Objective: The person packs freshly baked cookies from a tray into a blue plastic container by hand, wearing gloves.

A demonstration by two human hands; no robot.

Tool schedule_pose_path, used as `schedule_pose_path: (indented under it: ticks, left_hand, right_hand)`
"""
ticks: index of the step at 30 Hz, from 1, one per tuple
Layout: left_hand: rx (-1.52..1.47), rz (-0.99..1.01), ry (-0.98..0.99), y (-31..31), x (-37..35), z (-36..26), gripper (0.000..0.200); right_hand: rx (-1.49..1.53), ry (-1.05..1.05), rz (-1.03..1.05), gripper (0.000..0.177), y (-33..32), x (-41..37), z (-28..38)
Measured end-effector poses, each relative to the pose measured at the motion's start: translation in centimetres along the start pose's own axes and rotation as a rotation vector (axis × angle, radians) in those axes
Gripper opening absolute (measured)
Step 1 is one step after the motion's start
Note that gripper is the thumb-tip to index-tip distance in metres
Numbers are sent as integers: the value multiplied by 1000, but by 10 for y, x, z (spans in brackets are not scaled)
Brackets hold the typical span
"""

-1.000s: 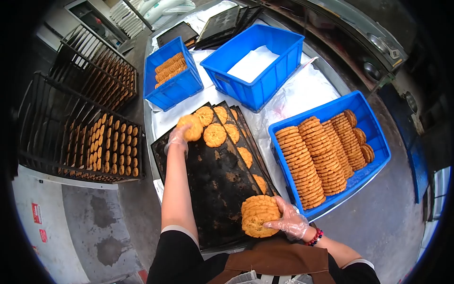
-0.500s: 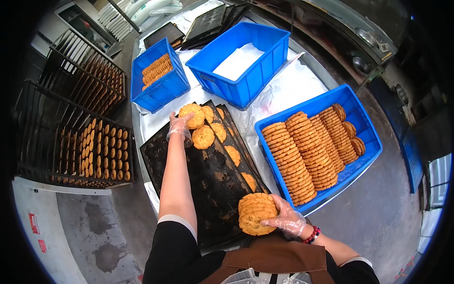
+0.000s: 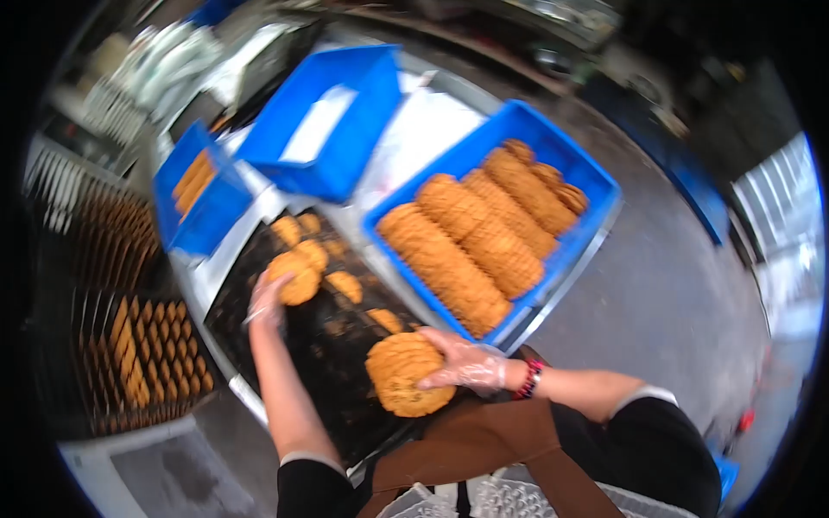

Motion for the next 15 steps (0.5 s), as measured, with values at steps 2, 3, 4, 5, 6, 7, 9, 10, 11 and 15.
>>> schedule_pose_path:
  ticks: [2, 3, 4, 5, 6, 7, 9, 10, 11, 15]
  left_hand:
    - [22, -83, 52, -14, 18, 18, 63]
    - [253, -191, 91, -36, 37, 26, 66]
    - [480, -312, 143, -47, 51, 32, 70]
    - [479, -288, 150, -37, 46, 33, 70]
    - [583, -408, 246, -29, 31, 28, 80]
    - [682, -531, 341, -18, 16, 22, 91]
    - [627, -524, 416, 13, -11, 18, 95]
    - [577, -543, 497, 24, -22, 16, 98]
    - [588, -504, 510, 23, -19, 20, 105]
    - [527, -552, 406, 34, -42, 16, 106]
  right_hand:
    - [202, 37, -49, 93, -5, -4, 10]
    - [412, 15, -19, 90, -10, -7, 14]
    - [400, 21, -50, 90, -21, -14, 21]
    - [417, 43, -95, 89, -30, -24, 31]
    - [441, 67, -134, 89, -41, -34, 36]
    - [197, 39, -178, 92, -61, -45, 32]
    - [110, 53, -318, 100, -107, -66, 37]
    - [160, 62, -382, 100, -133, -73, 41]
    - [176, 45, -458, 98, -160, -77, 47]
    - [-238, -94, -511, 83, -273, -64, 17]
Point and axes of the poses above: each hand's wrist, its own x-axis towards the middle knuckle, its own y-axis out of the palm, z = x × y, the point moved 3 cm from there along x, towards the middle knuckle, and after that the axes turned 10 degrees about -y, right-handed, at the moved point
